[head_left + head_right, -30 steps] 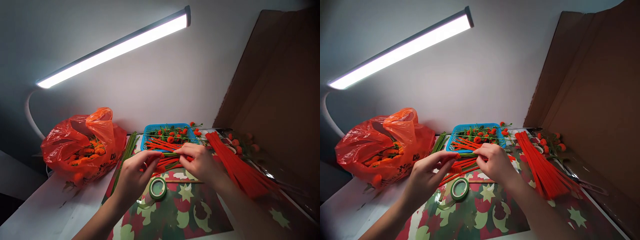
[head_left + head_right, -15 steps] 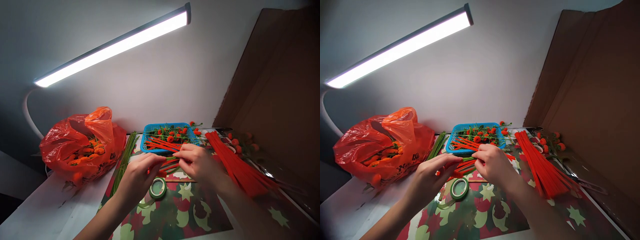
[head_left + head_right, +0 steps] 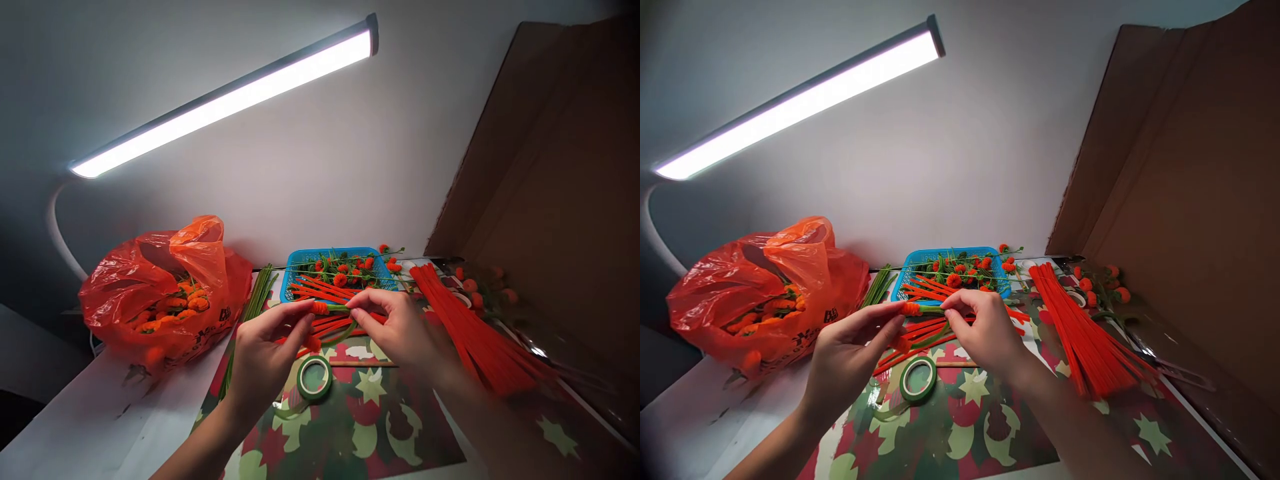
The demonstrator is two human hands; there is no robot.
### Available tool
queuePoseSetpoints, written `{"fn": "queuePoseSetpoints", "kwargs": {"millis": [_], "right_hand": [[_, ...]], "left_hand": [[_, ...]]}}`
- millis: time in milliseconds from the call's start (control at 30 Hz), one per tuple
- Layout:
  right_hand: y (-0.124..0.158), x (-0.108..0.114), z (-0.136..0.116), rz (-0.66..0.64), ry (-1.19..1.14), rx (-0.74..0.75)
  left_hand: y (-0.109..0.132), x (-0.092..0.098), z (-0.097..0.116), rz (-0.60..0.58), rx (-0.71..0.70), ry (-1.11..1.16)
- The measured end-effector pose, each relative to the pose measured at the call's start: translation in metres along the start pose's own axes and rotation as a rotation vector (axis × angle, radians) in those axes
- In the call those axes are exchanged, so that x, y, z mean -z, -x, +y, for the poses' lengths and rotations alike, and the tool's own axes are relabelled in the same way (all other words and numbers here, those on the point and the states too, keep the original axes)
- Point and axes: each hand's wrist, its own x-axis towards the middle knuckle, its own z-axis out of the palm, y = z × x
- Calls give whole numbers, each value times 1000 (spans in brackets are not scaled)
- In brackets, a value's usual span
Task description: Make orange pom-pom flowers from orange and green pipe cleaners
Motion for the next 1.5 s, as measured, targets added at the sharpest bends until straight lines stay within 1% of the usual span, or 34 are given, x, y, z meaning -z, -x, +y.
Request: {"fn": "queuePoseSetpoints", "kwargs": {"millis": [100,167,267,367,433,600,733,800,867,1033,1133,1233,1400,1500], "right_hand": [[2,-4,1,-23,-12,6],[3,-6,1,-37,-30,-6],[3,-6,1,-15,-64,-47],[0,-1,0,25,-80,-85],[-3,3,0,31,-93,-92],[-5,10,1,23,-126,-86],[-4,11,2,-12,-104,-82],[-4,12,1,6,-37,-65],[-4,12,-2,34,56,-11],[0,10,-7,109,268,244],[3,7,-7,129,361,342],[3,6,-6,127,414,371],[4,6,-4,79,464,366],[5,4,-4,32,434,364]], "left_hand": [[0,1,-1,-77,2,19],[1,0,0,-94,8,24],[0,-1,2,-58,45,51],[-1,-2,5,11,91,85],[-2,-2,5,34,121,111],[-4,-1,4,43,167,183],[-4,-1,4,-14,185,186],[-4,-1,3,-21,154,142],[-4,-1,2,-24,87,74],[-3,0,-2,-60,-68,-139],[-2,0,-3,-68,-132,-176],[-1,-1,-1,-79,-150,-159],[0,-4,2,-96,-187,-193],[1,-5,1,-117,-219,-206]]}}
